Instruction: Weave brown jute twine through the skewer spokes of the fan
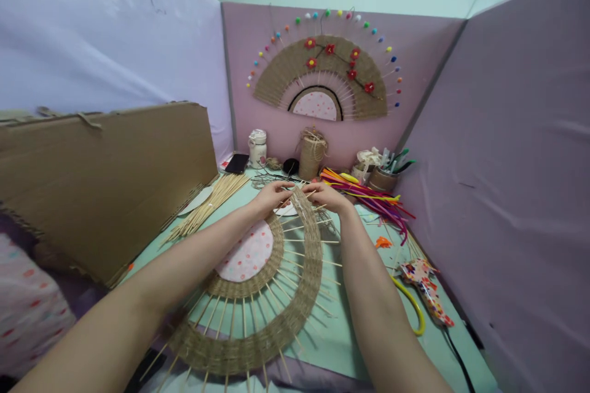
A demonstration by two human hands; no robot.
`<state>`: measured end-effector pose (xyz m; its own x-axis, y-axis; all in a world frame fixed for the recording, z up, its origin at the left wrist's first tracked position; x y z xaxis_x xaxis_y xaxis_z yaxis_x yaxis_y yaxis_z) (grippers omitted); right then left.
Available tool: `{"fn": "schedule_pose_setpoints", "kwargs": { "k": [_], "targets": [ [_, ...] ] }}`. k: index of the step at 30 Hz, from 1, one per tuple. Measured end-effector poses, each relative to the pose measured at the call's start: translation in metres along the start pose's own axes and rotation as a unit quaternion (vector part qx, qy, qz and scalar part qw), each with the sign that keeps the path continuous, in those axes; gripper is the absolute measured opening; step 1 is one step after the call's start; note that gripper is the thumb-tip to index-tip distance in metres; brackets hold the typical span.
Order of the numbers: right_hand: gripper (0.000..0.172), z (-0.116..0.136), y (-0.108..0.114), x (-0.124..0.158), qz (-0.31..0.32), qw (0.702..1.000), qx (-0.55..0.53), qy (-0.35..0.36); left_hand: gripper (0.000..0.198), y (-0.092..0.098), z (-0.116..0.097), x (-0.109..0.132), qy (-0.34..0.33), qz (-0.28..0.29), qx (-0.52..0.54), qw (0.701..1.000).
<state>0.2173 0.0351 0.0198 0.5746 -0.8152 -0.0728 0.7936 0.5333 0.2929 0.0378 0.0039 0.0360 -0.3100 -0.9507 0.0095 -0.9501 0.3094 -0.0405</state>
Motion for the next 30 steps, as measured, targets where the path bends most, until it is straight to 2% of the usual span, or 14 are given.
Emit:
{"fn": "schedule_pose_setpoints", "kwargs": {
  "k": [3, 8, 13, 19, 25, 27, 30],
  "targets": [
    [0.031, 0.001, 0.004, 0.003, 0.009, 1.000, -0.023, -0.002, 0.041, 0.001, -0.008, 0.004, 0.015, 0.010, 0.002, 1.000],
    [0.031, 0.003, 0.006, 0.004, 0.010, 0.999, -0.042, -0.002, 0.031, -0.002, -0.023, 0.003, 0.063, 0.046, -0.004, 0.997],
    [0.032, 0.012, 0.005, 0.007, -0.003, 0.999, -0.032, 0.013, 0.029, -0.004, -0.035, 0.004, 0.047, 0.076, -0.011, 0.996],
    [0.033, 0.028, 0.012, 0.019, -0.062, 0.998, 0.011, 0.027, 0.026, 0.004, -0.037, 0.005, 0.034, 0.043, 0.008, 0.998],
    [0.030, 0.048, 0.018, 0.029, -0.153, 0.986, 0.052, 0.044, 0.023, 0.003, -0.037, 0.005, 0.019, 0.021, 0.014, 0.999],
    [0.029, 0.056, 0.017, 0.031, -0.161, 0.983, 0.068, 0.048, 0.024, 0.003, -0.038, 0.005, 0.007, 0.019, 0.008, 1.000],
    [0.028, 0.064, 0.016, 0.035, -0.138, 0.986, 0.078, 0.053, 0.025, 0.004, -0.039, 0.006, -0.007, 0.016, 0.007, 1.000]
  ]
}}
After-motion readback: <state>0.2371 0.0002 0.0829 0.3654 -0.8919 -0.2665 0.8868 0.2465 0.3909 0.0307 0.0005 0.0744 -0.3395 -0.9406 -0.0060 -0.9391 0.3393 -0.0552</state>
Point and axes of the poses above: each hand's wrist, its own x-axis away from the middle knuckle, its own y-axis out of the back of the hand, z = x × y, the point moved 2 cm from there along -x, towards the middle knuckle, and after that the axes turned 3 degrees about z, right-handed, at the moved point
